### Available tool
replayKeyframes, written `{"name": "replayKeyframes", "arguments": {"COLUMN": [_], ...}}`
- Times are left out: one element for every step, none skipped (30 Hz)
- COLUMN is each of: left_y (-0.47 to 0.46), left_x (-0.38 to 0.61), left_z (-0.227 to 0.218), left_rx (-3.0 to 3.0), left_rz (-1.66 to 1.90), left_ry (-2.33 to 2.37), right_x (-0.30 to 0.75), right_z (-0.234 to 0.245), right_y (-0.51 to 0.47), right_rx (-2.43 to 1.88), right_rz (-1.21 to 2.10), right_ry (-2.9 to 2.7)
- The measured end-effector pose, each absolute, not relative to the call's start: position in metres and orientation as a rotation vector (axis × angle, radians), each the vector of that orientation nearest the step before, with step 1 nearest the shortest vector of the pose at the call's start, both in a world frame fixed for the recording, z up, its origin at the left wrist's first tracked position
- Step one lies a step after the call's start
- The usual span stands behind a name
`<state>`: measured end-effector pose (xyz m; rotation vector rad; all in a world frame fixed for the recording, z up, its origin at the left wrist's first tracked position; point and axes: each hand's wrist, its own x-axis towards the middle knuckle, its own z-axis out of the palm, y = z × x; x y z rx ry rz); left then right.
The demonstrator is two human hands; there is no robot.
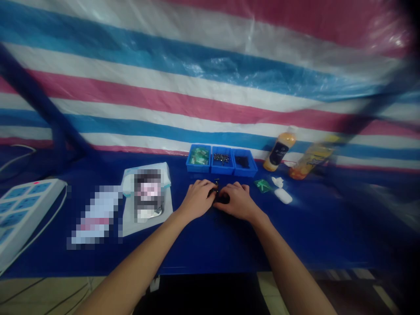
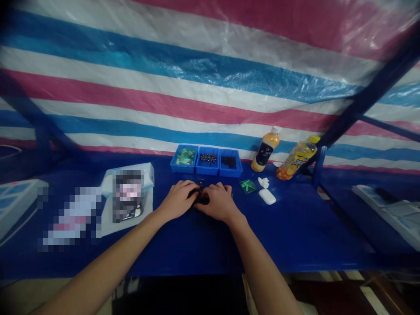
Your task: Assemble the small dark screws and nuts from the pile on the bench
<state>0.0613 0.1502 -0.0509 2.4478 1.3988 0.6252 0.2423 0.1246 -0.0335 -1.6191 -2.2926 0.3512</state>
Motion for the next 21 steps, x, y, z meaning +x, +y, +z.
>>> {"name": "replayKeyframes", "arguments": {"left_y": [0.15, 0.15, 0.15, 0.15, 0.15, 0.15, 0.15, 0.15, 0.15, 0.15, 0.15, 0.15, 0.15, 0.151, 0.151, 0.151, 0.151, 0.152, 0.152, 0.152, 0.152], "left_x": [0.061, 0.061, 0.061, 0.061, 0.061, 0.061, 0.061, 0.061, 0.061, 0.061, 0.061, 0.061, 0.061, 0.061, 0.061, 0.061, 0.061, 0.06, 0.06, 0.06, 0.06], "left_z": [-0.051, -0.051, -0.051, -0.051, -0.051, -0.05, -0.05, -0.05, -0.05, -0.05, -0.049, -0.049, -0.049, -0.049, -0.049, -0.049, -0.05, -0.051, -0.051, -0.052, -0.053], "left_rx": [2.444, 2.441, 2.437, 2.434, 2.431, 2.43, 2.429, 2.427, 2.425, 2.42, 2.414, 2.407, 2.401, 2.397, 2.397, 2.398, 2.401, 2.404, 2.406, 2.408, 2.408], "left_rz": [0.63, 0.637, 0.641, 0.642, 0.64, 0.637, 0.633, 0.634, 0.637, 0.64, 0.644, 0.646, 0.648, 0.648, 0.649, 0.652, 0.655, 0.658, 0.661, 0.663, 0.664], "left_ry": [1.397, 1.396, 1.396, 1.396, 1.398, 1.4, 1.4, 1.4, 1.4, 1.399, 1.4, 1.402, 1.405, 1.406, 1.406, 1.406, 1.405, 1.406, 1.407, 1.408, 1.409], "right_x": [0.242, 0.243, 0.243, 0.243, 0.244, 0.244, 0.244, 0.244, 0.245, 0.245, 0.246, 0.248, 0.249, 0.251, 0.253, 0.256, 0.257, 0.259, 0.261, 0.262, 0.263], "right_z": [-0.035, -0.036, -0.037, -0.038, -0.039, -0.04, -0.041, -0.042, -0.042, -0.043, -0.043, -0.043, -0.042, -0.042, -0.041, -0.04, -0.039, -0.039, -0.038, -0.038, -0.039], "right_y": [0.125, 0.125, 0.126, 0.127, 0.127, 0.128, 0.128, 0.129, 0.129, 0.13, 0.131, 0.132, 0.132, 0.133, 0.134, 0.135, 0.136, 0.136, 0.137, 0.137, 0.137], "right_rx": [-1.626, -1.633, -1.64, -1.646, -1.649, -1.649, -1.647, -1.64, -1.633, -1.623, -1.613, -1.604, -1.595, -1.588, -1.58, -1.57, -1.556, -1.533, -1.503, -1.468, -1.432], "right_rz": [0.347, 0.343, 0.344, 0.35, 0.361, 0.375, 0.386, 0.394, 0.398, 0.398, 0.398, 0.403, 0.417, 0.438, 0.462, 0.485, 0.502, 0.516, 0.526, 0.537, 0.554], "right_ry": [-2.295, -2.295, -2.294, -2.291, -2.289, -2.285, -2.279, -2.274, -2.266, -2.255, -2.238, -2.212, -2.182, -2.15, -2.119, -2.095, -2.082, -2.075, -2.064, -2.045, -2.019]}}
